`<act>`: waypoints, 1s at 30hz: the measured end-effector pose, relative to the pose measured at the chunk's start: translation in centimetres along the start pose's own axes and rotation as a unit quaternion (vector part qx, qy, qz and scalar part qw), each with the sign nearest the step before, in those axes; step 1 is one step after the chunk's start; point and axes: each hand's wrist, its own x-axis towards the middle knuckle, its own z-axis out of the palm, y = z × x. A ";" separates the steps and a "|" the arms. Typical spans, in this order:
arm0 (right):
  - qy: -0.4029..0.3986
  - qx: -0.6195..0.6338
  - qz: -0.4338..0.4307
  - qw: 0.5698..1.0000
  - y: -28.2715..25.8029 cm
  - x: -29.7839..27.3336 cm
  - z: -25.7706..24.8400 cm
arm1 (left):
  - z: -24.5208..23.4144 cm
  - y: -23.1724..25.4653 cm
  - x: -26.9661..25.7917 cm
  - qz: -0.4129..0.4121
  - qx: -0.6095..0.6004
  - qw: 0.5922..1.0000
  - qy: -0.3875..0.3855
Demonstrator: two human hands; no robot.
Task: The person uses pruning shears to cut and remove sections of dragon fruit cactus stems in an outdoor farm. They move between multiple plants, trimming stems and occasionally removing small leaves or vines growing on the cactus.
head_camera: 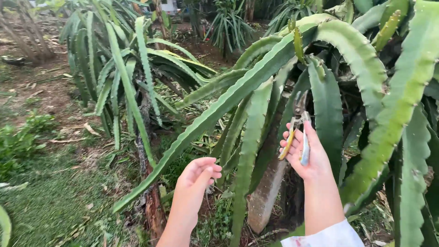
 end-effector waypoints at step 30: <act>0.215 -0.090 -0.144 0.962 -3.8 14.5 1.0 | 12.4 3.4 22.5 0.114 0.000 0.904 -0.412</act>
